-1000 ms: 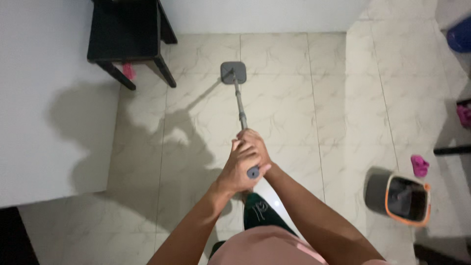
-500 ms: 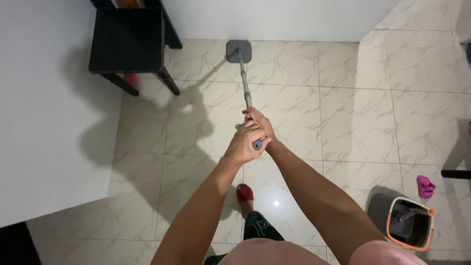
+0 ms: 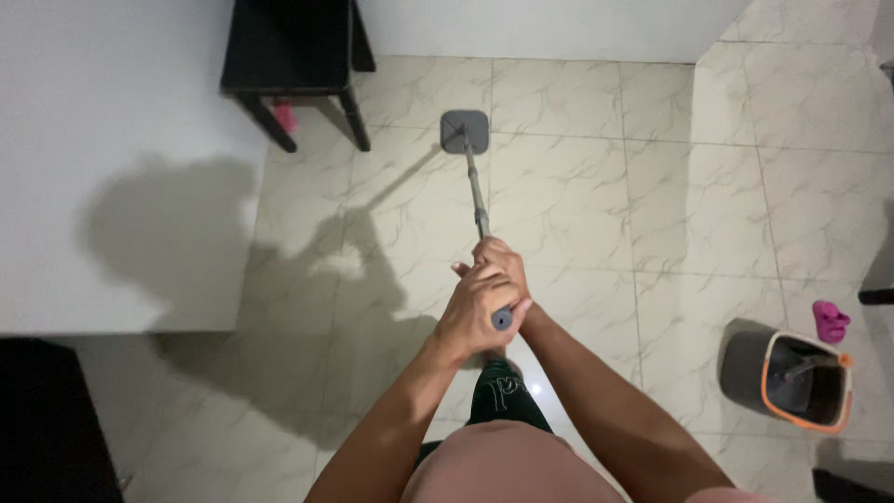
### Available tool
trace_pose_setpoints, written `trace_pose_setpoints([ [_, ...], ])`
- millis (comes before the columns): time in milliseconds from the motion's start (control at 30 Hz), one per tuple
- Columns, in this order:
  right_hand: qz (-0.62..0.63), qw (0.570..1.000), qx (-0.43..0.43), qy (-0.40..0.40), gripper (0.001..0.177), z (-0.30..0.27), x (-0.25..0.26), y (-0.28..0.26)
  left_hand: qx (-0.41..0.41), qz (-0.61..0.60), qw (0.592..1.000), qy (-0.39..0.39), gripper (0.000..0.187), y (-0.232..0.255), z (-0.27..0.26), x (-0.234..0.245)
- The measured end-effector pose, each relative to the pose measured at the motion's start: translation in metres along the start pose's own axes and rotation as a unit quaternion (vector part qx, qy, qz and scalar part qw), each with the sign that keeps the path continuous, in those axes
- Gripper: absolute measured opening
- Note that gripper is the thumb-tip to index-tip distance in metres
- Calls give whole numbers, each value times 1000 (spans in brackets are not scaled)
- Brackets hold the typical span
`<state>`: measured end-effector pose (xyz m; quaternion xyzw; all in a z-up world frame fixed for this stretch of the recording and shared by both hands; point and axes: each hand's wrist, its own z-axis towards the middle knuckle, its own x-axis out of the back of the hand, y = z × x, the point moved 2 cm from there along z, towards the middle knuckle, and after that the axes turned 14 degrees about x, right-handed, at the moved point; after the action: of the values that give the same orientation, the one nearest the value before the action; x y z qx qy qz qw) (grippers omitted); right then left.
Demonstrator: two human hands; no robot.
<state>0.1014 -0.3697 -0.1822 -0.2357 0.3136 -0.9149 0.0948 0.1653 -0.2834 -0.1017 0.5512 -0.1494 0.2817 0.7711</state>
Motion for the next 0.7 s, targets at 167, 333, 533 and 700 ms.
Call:
trace_pose_setpoints([
  [167, 17, 1000, 1, 27, 45, -67, -47, -117, -22, 3, 1000, 16, 19, 57, -121, 54],
  [333, 14, 995, 92, 36, 39, -103, -60, -236, -51, -40, 997, 40, 16, 114, -213, 100],
  [533, 138, 986, 93, 1, 28, -100, -49, -327, -23, -106, 992, 68, 26, 155, -263, 135],
  [700, 122, 992, 5, -35, 30, -99, -56, -343, -24, -114, 991, 61, 25, 175, -266, 155],
])
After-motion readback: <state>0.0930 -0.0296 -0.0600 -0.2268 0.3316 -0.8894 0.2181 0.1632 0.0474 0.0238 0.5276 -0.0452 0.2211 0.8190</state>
